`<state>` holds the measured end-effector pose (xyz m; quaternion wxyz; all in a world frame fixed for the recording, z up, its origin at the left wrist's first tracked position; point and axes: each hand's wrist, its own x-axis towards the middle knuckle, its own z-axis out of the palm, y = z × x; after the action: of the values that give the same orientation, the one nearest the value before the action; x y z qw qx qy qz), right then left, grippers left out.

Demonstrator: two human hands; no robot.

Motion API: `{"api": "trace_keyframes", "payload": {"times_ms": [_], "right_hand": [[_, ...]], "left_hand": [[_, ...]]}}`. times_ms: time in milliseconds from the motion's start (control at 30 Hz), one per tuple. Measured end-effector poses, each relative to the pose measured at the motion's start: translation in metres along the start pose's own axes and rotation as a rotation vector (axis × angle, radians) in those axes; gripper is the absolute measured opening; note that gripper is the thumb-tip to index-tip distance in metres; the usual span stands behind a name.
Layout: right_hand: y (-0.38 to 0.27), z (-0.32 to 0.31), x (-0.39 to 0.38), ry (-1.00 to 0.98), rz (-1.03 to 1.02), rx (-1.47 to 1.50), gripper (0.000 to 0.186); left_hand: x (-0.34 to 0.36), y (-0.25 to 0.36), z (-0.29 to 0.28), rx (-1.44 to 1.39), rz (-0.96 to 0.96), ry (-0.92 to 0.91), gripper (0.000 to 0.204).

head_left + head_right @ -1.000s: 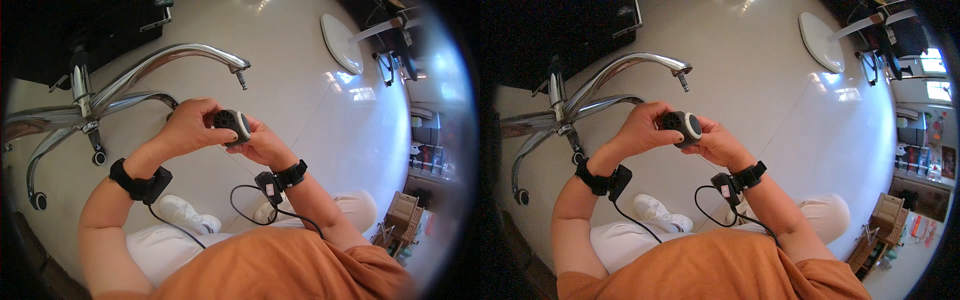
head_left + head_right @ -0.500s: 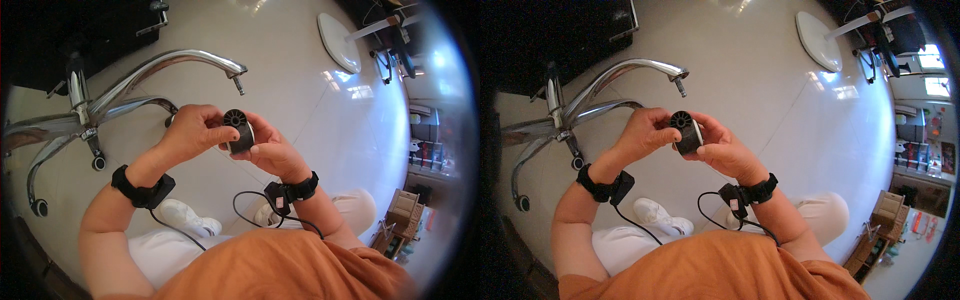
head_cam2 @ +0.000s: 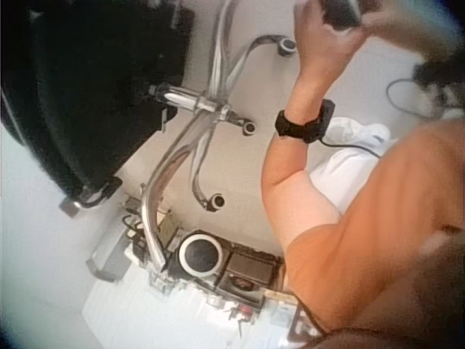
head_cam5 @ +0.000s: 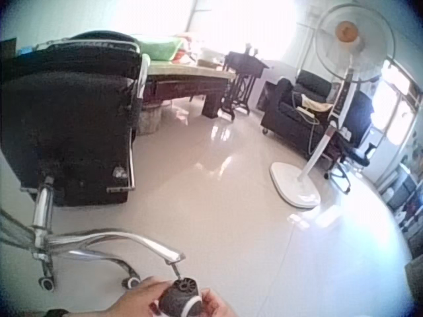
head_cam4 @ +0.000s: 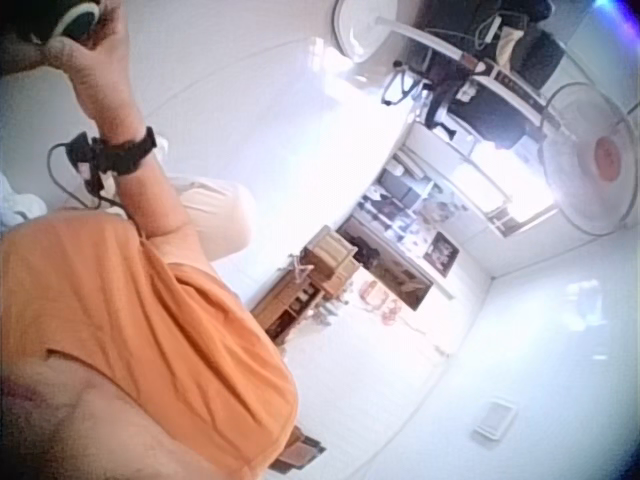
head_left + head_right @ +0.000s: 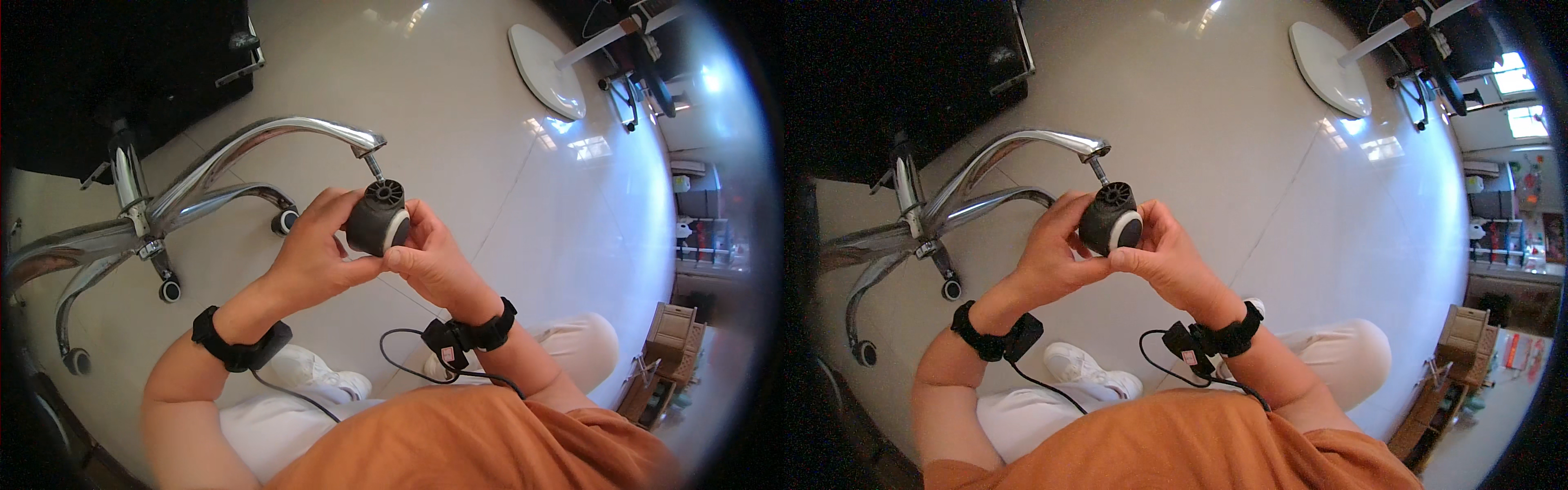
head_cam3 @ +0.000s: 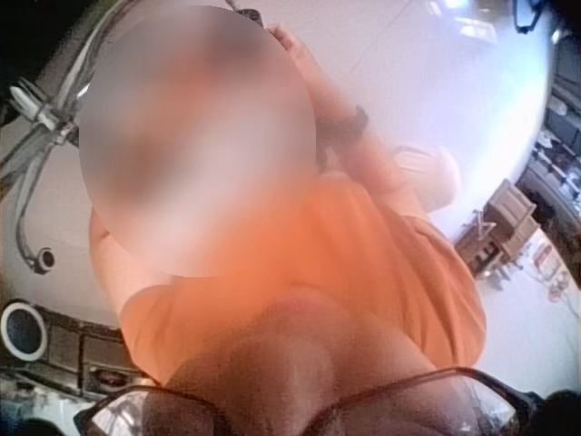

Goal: Inspecting and attempting to repair or replace a wheel on a black office chair.

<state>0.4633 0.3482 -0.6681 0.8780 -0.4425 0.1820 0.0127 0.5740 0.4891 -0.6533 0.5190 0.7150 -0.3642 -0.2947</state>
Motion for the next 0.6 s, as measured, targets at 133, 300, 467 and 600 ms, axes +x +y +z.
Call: {"api": "trace_keyframes", "payload": {"times_ms": [133,300,467,600], "right_hand": [[0.000,0.002,-0.001,0.004,-0.016,-0.043,0.043],[0.003,-0.001,0.000,0.014,-0.276,-0.206,0.026],[-0.003,0.006,0.003,0.066,-0.410,-0.289,0.020],[-0.002,0.000,0.004,0.053,-0.459,-0.393,0.021]], "left_hand": [[-0.001,0.001,-0.001,-0.052,0.000,0.035,0.055],[0.000,-0.007,-0.003,-0.348,-0.041,0.008,0.055],[0.003,-0.017,-0.009,-0.547,-0.062,-0.065,0.055],[0.006,-0.014,-0.019,-0.716,-0.172,-0.179,0.054]]}}
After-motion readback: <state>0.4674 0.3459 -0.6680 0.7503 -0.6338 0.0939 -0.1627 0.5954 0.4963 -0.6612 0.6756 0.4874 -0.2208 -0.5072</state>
